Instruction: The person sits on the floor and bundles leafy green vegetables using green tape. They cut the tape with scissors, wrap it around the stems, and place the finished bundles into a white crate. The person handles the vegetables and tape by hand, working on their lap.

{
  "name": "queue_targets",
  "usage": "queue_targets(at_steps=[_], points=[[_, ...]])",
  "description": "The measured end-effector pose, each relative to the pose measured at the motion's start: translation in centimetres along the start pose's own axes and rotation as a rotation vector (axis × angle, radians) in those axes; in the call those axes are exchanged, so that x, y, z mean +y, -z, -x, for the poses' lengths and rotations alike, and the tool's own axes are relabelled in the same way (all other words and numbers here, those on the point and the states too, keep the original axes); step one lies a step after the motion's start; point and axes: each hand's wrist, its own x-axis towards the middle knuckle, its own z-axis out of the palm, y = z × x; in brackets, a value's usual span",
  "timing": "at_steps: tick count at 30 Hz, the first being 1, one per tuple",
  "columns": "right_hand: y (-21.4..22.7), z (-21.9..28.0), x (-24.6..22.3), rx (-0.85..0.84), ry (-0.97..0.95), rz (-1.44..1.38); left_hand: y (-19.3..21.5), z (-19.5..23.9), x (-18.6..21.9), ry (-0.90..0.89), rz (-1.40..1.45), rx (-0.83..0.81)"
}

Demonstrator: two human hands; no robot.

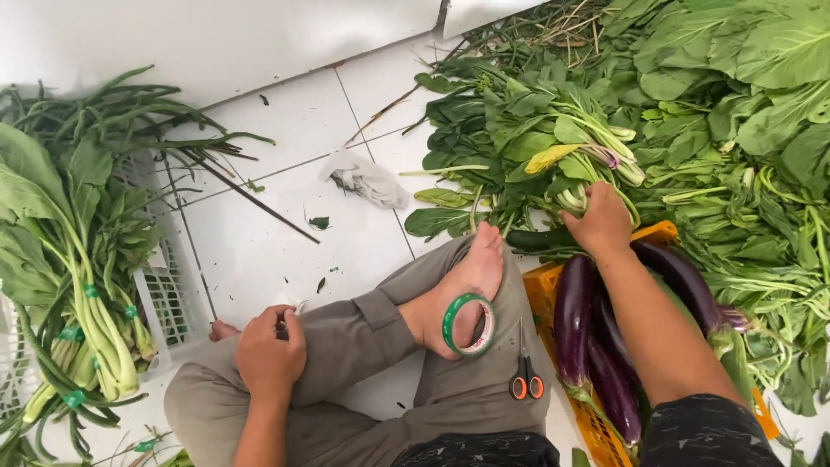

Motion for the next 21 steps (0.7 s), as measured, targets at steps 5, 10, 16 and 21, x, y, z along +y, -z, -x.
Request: queue_targets(at_steps=[5,10,16,21], points=[[-0.2,-1.3,0.1,-0.032,-0.041,-0.129,0.1,-0.3,0.2,0.018,0.017,-0.015],[7.6,-2.1,-3.8,-0.159,-0.256,-0.391,-0.3,-0.3,-0.4,0.053,0.003,-0.020],[10.2,-6.2,-2.4,0.118,-0.255,-0.796,-0.5,-0.3,-0.6,-0.034,0.000,0.057],[15.5,-8.0,-3.1,0.144,-0.292,-0.802,-0.2,-0.3,-0.3,-0.026,0.031,0.054]])
